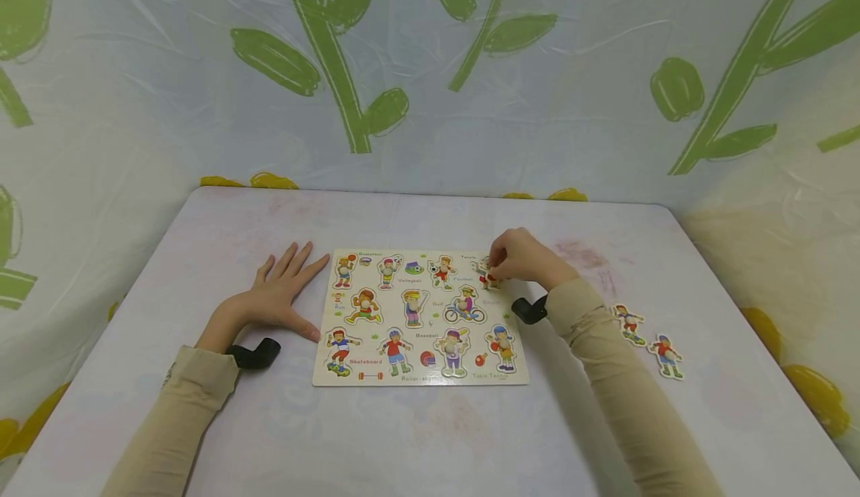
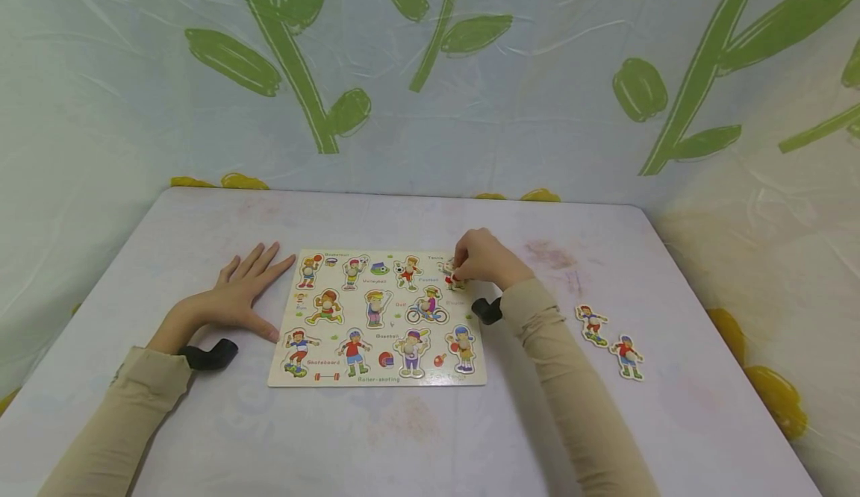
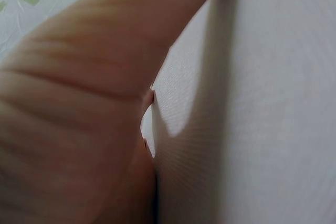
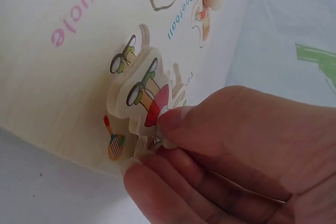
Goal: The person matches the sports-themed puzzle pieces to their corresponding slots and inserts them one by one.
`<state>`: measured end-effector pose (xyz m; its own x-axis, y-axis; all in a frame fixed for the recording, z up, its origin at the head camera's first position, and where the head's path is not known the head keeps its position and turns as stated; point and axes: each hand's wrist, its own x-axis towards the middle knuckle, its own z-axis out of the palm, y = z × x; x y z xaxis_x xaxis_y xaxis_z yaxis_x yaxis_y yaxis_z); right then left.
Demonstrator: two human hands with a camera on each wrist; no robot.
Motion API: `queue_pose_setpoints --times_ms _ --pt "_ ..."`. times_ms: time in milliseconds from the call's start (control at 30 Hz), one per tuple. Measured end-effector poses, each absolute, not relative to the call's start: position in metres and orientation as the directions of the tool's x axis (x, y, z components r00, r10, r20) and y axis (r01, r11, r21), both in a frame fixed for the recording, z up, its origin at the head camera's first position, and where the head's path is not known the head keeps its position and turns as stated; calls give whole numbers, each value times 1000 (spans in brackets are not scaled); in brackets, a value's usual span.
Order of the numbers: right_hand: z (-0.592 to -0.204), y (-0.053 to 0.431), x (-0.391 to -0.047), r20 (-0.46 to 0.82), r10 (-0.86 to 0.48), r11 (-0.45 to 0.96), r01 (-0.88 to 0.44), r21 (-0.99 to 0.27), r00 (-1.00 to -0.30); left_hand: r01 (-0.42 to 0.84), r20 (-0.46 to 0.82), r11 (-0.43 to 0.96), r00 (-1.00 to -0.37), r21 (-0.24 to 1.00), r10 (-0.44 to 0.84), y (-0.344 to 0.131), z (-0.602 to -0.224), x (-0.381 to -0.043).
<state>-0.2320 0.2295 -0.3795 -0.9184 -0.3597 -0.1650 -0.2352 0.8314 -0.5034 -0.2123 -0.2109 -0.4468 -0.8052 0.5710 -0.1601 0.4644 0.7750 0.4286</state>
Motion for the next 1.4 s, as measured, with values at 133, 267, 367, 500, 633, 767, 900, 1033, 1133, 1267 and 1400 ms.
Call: queue_pose_setpoints --times_ms 133,267,367,500,633,767,900,1033,1133,1267,1400 --pt "-384 227 -234 -173 -354 830 -224 -510 -919 467 -158 775 -805 426 572 -211 -448 -213" --pt "-387 225 -237 -169 -356 833 -230 -503 -919 466 -157 776 -807 425 570 -210 -448 -213" --pt "-388 224 -239 -171 -360 835 -235 -497 -917 466 -154 776 -808 426 569 -210 -448 -212" --pt "-387 223 -240 -188 -364 834 -229 -502 -912 466 -149 773 -808 432 570 -210 -447 -211" --pt "-387 222 -242 -196 -368 832 -228 -505 -909 465 -156 775 -807 427 570 -211 -448 -212" --pt "-387 221 -242 -206 -366 839 -225 -496 -908 464 -163 778 -806 422 569 -211 -449 -213" --pt "-386 218 -241 -233 -363 850 -218 -479 -902 464 -161 776 -806 427 570 -211 -449 -212" --pt "-385 216 -241 -266 -346 865 -197 -461 -900 466 -158 775 -805 428 571 -209 -447 -211" --pt "-384 215 -239 -266 -335 869 -187 -459 -904 466 -155 771 -804 434 573 -209 -446 -211" --pt "-384 215 -237 -255 -324 865 -177 -469 -911 462 -162 768 -802 443 575 -210 -444 -211" --pt "-384 215 -235 -242 -328 862 -184 -473 -913 466 -151 762 -801 450 579 -211 -445 -211"
